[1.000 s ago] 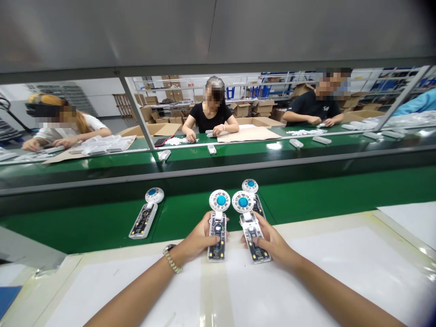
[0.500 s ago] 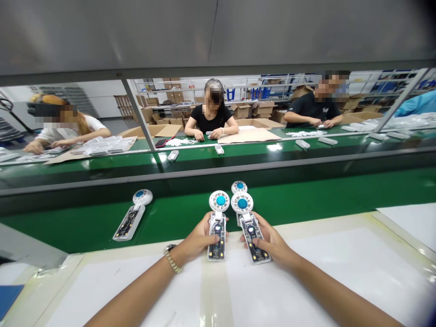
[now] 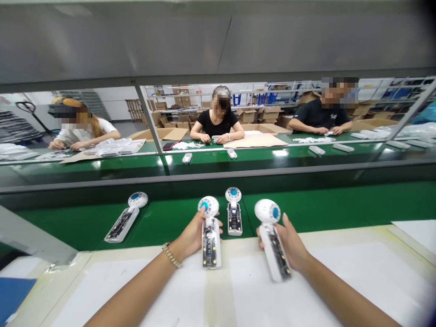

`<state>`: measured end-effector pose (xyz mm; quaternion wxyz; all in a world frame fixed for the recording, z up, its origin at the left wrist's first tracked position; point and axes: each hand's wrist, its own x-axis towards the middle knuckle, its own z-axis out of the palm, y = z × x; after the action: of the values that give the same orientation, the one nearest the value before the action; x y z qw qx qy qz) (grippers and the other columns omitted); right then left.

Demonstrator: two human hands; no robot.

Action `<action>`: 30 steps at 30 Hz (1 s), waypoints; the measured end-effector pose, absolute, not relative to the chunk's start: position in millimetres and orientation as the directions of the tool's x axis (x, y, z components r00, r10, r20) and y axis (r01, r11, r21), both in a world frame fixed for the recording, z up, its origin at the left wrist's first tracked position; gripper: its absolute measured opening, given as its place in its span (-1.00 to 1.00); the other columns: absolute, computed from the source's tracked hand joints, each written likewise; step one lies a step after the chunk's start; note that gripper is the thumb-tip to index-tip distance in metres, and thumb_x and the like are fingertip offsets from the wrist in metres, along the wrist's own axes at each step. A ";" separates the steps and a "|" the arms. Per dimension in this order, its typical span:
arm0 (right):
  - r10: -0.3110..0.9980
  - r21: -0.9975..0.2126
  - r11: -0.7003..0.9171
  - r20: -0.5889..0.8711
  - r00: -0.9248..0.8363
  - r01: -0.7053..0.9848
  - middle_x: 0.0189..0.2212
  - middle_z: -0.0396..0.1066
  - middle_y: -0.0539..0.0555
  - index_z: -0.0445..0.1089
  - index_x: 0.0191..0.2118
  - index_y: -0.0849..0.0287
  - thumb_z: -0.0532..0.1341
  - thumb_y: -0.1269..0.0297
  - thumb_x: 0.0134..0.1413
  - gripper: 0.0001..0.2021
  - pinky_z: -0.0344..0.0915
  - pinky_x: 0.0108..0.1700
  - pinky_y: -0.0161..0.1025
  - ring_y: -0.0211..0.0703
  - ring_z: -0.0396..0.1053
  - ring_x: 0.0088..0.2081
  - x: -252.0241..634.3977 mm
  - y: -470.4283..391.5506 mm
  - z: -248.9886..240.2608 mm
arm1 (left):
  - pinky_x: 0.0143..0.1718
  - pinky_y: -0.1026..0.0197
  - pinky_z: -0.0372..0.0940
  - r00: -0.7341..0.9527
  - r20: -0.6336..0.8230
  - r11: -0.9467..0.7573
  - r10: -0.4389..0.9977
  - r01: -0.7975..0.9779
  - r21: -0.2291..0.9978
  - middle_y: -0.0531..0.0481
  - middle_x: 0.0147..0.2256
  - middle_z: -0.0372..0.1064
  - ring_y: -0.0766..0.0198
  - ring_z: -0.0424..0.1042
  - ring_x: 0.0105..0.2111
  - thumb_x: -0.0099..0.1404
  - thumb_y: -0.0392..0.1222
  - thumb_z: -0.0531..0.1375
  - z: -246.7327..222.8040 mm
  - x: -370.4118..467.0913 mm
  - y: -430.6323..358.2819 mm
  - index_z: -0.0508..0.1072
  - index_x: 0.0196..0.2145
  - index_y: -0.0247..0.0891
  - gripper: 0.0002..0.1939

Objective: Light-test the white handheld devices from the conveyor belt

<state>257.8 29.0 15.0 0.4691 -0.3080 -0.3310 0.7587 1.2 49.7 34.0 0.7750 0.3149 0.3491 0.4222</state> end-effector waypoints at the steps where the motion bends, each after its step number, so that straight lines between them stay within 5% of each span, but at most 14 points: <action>1: 0.916 -0.790 -0.345 -0.164 -0.367 -0.508 -0.61 0.37 0.05 0.33 -0.49 0.18 -0.09 -0.29 -0.04 -0.41 0.29 -0.48 -0.21 -0.19 0.31 -0.62 262.6 33.8 14.1 | -0.46 0.13 0.34 0.333 -0.324 0.446 0.886 -0.416 0.792 -0.08 -0.49 0.35 0.22 0.38 -0.52 0.12 0.28 0.07 32.9 -5.0 55.5 0.35 -0.25 -0.36 -0.42; 3: 0.940 -0.836 -0.284 -0.148 -0.306 -0.470 -0.70 0.29 0.02 0.31 -0.55 0.17 -0.17 -0.32 -0.05 -0.36 0.28 -0.51 -0.21 -0.21 0.24 -0.67 275.0 46.3 10.1 | -0.54 0.18 0.31 0.120 -0.348 0.368 0.930 -0.302 0.880 -0.07 -0.58 0.31 0.24 0.34 -0.60 0.11 0.37 -0.04 28.8 -19.6 67.7 0.36 -0.35 -0.39 -0.33; 5: 0.982 -0.936 -0.154 -0.110 -0.154 -0.316 -0.70 0.30 0.06 0.32 -0.55 0.18 -0.20 -0.32 -0.04 -0.34 0.31 -0.44 -0.17 -0.15 0.29 -0.63 289.7 62.6 3.8 | -0.49 0.12 0.32 -0.157 -0.225 0.218 0.962 -0.059 0.974 -0.16 -0.53 0.35 0.15 0.39 -0.53 0.14 0.36 -0.11 24.1 -35.8 78.8 0.37 -0.37 -0.40 -0.32; 8: 0.986 -0.983 0.019 0.049 0.159 0.184 -0.54 0.42 0.17 0.37 -0.40 0.21 -0.07 -0.25 -0.03 -0.42 0.33 -0.32 -0.10 0.02 0.41 -0.44 310.7 88.8 -6.4 | -0.24 -0.03 0.29 -0.412 0.000 0.104 0.911 0.230 0.968 -0.30 -0.32 0.38 -0.05 0.41 -0.27 0.16 0.21 0.03 20.7 -57.0 89.7 0.34 -0.26 -0.43 -0.45; 11: 0.946 -0.912 0.042 0.168 0.278 0.408 -0.27 0.41 0.28 0.35 -0.26 0.27 0.20 -0.12 -0.22 -0.48 0.21 -0.11 0.11 0.26 0.34 -0.17 322.8 106.3 -13.7 | 0.05 -0.10 0.04 -0.504 0.150 0.042 0.851 0.349 0.936 -0.36 0.02 0.16 -0.12 0.12 0.08 0.10 -0.06 0.19 23.3 -62.0 88.9 0.19 -0.03 -0.42 -0.45; 13: 0.914 -0.874 0.068 0.247 0.321 0.481 -0.12 0.31 0.37 0.31 -0.17 0.33 0.22 -0.06 -0.25 -0.43 0.04 0.02 0.20 0.34 0.18 -0.01 323.8 109.6 -16.0 | 0.16 -0.06 -0.16 -0.454 0.346 -0.080 0.821 0.509 0.857 -0.29 0.18 -0.10 -0.02 -0.15 0.20 0.14 -0.15 0.15 24.6 -51.4 79.7 0.07 0.08 -0.37 -0.42; 15: 0.889 -0.833 0.110 0.327 0.322 0.543 -0.02 0.22 0.37 0.25 -0.10 0.34 0.19 0.00 -0.19 -0.43 -0.06 0.10 0.16 0.29 0.06 0.08 319.6 106.3 -16.6 | 0.19 -0.04 -0.18 -0.200 0.560 -0.268 0.804 0.719 0.642 -0.24 0.21 -0.20 0.03 -0.21 0.22 0.22 -0.17 0.07 21.9 -31.4 64.6 0.03 0.11 -0.34 -0.46; 17: 0.863 -0.784 0.186 0.418 0.283 0.592 0.00 0.20 0.32 0.22 -0.06 0.29 0.13 0.07 -0.10 -0.51 -0.03 0.11 0.09 0.18 0.07 0.09 311.1 97.5 -15.7 | 0.16 -0.04 -0.06 0.067 0.514 -0.375 0.855 0.764 0.524 -0.19 0.23 -0.22 0.04 -0.14 0.21 0.25 -0.16 0.04 14.7 -8.3 47.3 0.02 0.13 -0.28 -0.48; 19: 0.826 -0.719 0.291 0.522 0.214 0.631 -0.05 0.24 0.27 0.21 -0.07 0.24 0.07 0.14 -0.01 -0.61 0.10 0.05 0.03 0.10 0.18 0.01 299.4 84.9 -13.9 | 0.12 -0.05 0.03 0.185 0.397 -0.391 0.899 0.747 0.537 -0.23 0.24 -0.28 -0.01 -0.12 0.20 0.23 -0.13 0.07 5.3 10.3 33.2 -0.11 0.19 -0.28 -0.36; 22: 0.833 -0.688 0.425 0.552 0.043 0.589 -0.24 0.33 0.19 0.23 -0.13 0.19 0.02 0.22 0.08 -0.75 0.28 -0.17 -0.07 -0.04 0.34 -0.26 276.9 62.5 -11.4 | 0.15 -0.08 -0.04 0.172 0.322 -0.345 0.931 0.702 0.623 -0.30 0.23 -0.28 -0.02 -0.18 0.21 0.23 -0.17 0.05 -5.3 20.1 26.8 -0.21 0.21 -0.34 -0.31; 25: 0.880 -0.786 0.473 0.441 -0.175 0.399 -0.33 0.37 0.13 0.23 -0.15 0.16 0.03 0.23 0.12 -0.79 0.31 -0.23 -0.12 -0.11 0.36 -0.35 250.3 41.4 -10.7 | 0.13 -0.09 -0.03 0.087 0.277 -0.273 0.957 0.596 0.756 -0.31 0.18 -0.10 -0.02 -0.06 0.18 0.24 -0.21 0.02 -8.0 13.9 35.1 -0.15 0.19 -0.34 -0.38; 30: 0.933 -0.989 0.129 0.144 -0.331 -0.068 -0.04 0.28 0.22 0.03 0.10 0.15 0.05 0.11 0.14 -0.56 0.29 -0.09 -0.05 -0.08 0.38 -0.17 206.4 21.5 -9.8 | 0.10 -0.03 0.05 0.096 0.277 -0.293 0.956 0.360 0.886 -0.28 0.16 -0.02 0.08 0.06 0.14 0.29 -0.22 -0.01 -2.8 13.9 37.3 -0.11 0.14 -0.29 -0.49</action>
<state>206.4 21.5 -9.8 0.4523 -0.3604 -0.5998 0.5530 13.9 37.3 -2.8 0.3284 0.6636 0.4957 0.4539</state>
